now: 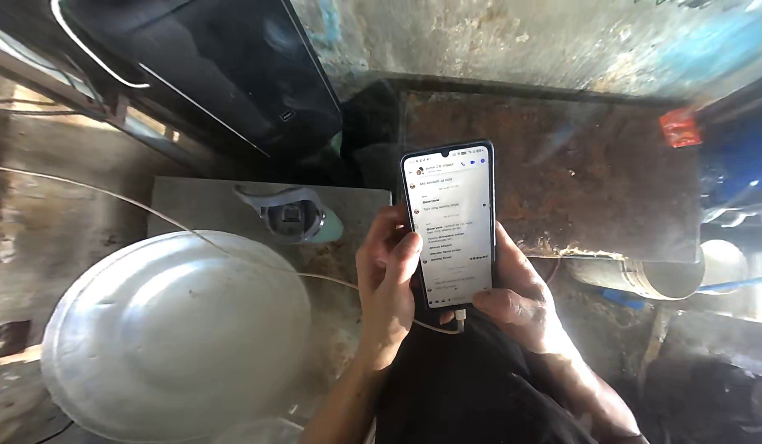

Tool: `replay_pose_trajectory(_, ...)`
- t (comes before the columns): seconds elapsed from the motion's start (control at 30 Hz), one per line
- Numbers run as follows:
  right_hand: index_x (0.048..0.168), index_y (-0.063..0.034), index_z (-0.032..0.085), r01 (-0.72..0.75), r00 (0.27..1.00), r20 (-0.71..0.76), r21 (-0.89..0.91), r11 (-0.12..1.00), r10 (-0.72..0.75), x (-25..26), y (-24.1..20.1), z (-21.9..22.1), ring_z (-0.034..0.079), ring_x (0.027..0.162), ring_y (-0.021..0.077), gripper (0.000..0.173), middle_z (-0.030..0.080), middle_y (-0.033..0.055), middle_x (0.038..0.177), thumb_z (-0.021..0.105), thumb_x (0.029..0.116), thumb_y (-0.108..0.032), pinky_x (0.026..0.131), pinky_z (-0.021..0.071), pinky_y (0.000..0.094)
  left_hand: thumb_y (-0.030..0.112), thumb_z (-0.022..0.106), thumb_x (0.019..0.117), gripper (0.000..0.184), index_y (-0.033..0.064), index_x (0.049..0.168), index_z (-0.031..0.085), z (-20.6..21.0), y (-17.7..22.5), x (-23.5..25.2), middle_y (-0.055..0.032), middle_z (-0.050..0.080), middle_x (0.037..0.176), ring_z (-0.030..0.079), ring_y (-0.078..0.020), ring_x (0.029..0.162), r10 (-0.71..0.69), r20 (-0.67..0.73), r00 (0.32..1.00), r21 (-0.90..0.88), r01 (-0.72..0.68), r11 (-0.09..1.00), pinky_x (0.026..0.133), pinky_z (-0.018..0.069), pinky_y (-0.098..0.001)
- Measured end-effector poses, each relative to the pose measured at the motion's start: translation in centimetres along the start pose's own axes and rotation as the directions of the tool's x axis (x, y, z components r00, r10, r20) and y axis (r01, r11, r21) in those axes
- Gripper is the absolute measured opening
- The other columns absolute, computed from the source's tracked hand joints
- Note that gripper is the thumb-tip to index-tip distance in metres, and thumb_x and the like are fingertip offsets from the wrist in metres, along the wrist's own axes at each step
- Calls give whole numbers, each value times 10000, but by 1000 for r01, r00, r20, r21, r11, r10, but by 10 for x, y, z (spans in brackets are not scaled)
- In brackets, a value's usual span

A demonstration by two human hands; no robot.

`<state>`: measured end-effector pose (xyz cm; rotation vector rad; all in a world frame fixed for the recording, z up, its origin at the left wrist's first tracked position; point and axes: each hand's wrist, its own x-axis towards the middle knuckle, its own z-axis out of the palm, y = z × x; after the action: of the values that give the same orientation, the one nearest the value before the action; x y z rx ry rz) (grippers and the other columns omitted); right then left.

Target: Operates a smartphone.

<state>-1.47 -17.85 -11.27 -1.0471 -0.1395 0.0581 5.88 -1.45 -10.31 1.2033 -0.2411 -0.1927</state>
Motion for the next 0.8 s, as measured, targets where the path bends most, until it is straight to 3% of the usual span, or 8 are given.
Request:
replay_pose_trajectory(0.1,1513,-128,375,1,1000,-11,-6,1000,-1,1,1,1,698,1025,245,658,632,144,1248,542,888,-3,788,642,435,253,637,981,235,149,1188,601,3,2,-1,7,690,976,698,-94,830,-2,-26,1000,107,5,994,710,620,-277)
replay_pose_trajectory(0.2,1504,-114,384,12,1000,-25,-27,1000,-13,1,-2,3,698,1023,216,639,636,118,1257,566,898,-30,798,640,412,242,709,935,349,130,1241,582,6,6,-4,-9,702,990,707,-110,827,-11,-34,999,114,15,993,694,627,-279)
replay_pose_trajectory(0.33,1522,-130,369,24,1000,-14,-20,1000,-24,1,-1,3,691,1065,223,658,621,116,1299,578,904,-44,814,641,418,255,595,1000,309,122,1278,582,1,2,-5,-8,672,1094,681,-101,968,4,11,1000,-19,-4,1000,831,606,-296)
replay_pose_trajectory(0.57,1564,-135,330,28,1000,-6,-31,999,-28,0,1,3,680,1107,241,702,609,126,1327,562,909,-34,830,641,438,232,424,1052,260,149,1222,603,-2,0,-6,9,663,1054,664,-83,966,11,24,1000,-73,-9,997,849,590,-290)
replay_pose_trajectory(0.8,1547,-136,343,24,1000,-5,-8,1000,-24,-2,0,4,690,1073,255,665,620,141,1298,566,926,-51,806,645,443,187,395,1039,281,140,1231,594,-2,-1,-7,11,664,1053,667,-76,964,20,33,999,-78,-18,997,851,589,-286)
